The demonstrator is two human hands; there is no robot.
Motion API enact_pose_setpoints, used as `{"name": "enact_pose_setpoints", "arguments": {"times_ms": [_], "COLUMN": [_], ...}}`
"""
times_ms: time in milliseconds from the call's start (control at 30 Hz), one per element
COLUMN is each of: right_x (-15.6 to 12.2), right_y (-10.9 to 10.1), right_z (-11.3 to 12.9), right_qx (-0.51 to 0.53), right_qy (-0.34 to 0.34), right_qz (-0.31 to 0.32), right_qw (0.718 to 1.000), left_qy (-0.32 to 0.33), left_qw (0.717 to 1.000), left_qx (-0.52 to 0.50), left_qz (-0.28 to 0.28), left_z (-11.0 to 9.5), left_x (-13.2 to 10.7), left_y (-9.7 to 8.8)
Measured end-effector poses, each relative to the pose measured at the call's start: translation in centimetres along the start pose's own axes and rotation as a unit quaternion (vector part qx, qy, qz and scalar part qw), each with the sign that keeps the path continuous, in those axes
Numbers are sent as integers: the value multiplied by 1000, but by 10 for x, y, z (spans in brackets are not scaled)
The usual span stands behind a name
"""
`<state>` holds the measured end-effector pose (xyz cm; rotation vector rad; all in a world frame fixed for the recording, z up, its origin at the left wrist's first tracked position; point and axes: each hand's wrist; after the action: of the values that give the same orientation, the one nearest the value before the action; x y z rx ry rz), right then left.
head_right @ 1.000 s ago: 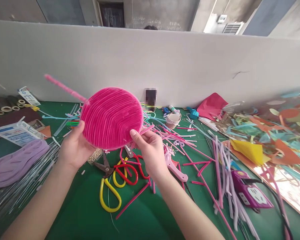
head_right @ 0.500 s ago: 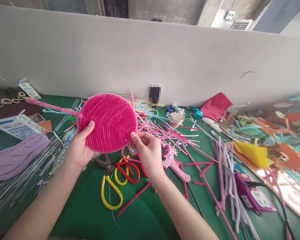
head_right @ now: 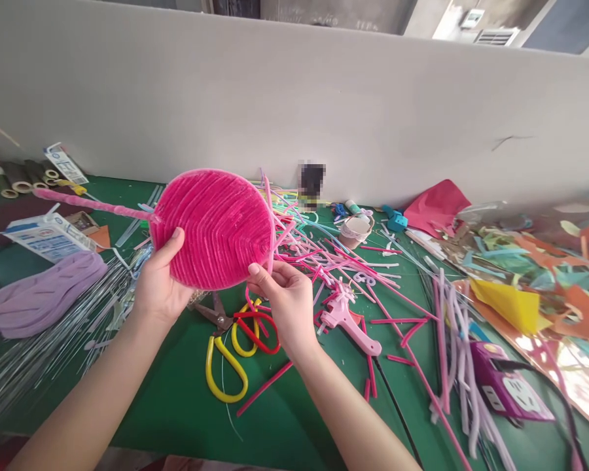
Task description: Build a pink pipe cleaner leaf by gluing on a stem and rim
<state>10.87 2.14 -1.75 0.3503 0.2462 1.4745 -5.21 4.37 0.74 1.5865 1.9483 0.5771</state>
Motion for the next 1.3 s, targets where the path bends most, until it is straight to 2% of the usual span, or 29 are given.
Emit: {"name": "enact_pose_setpoints", "arguments": {"times_ms": [133,333,533,700,800,967,1067,1133,1167,1233,1300], "right_x": [0,-1,-10,-12,-14,-15,-15,-18,-21,-27,-34], "right_y": [1,6,17,21,23,25,17,7,1,-10,-19], "right_z": [-6,-10,-16,-20,-22,-23,-13,-5,-2,1,-3], "right_qx": [16,7,64,61,61,47,-48,-205,-303,-487,-596], "right_qy": [21,-3,42,11,23,37,16,-9,-28,-72,-98], "right_qz": [8,-32,-22,-44,-29,-15,50,119,153,213,261], "right_qw": [1000,999,997,997,997,998,998,971,940,844,753], "left_qy": [9,-11,-18,-32,-31,-33,-29,-22,-13,11,30], "left_qw": [1000,1000,999,999,999,999,999,999,999,998,998], "left_qx": [-8,-11,-34,-35,-39,-24,-15,-18,-19,-16,-8], "left_qz": [6,15,6,3,1,36,38,38,41,52,57], "left_z": [3,7,6,6,7,9,5,1,-2,-6,-9], "left_x": [0,3,2,1,1,0,-1,0,1,3,6], "left_y": [0,-2,-2,-1,-1,-2,-3,-5,-7,-10,-14]}}
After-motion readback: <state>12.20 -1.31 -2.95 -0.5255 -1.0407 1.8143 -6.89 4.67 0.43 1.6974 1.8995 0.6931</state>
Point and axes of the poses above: each hand's wrist, its own x-axis towards the middle knuckle, its own y-axis out of the palm, z = x × y, and after that the axes turned 10 degrees about -y, right-handed
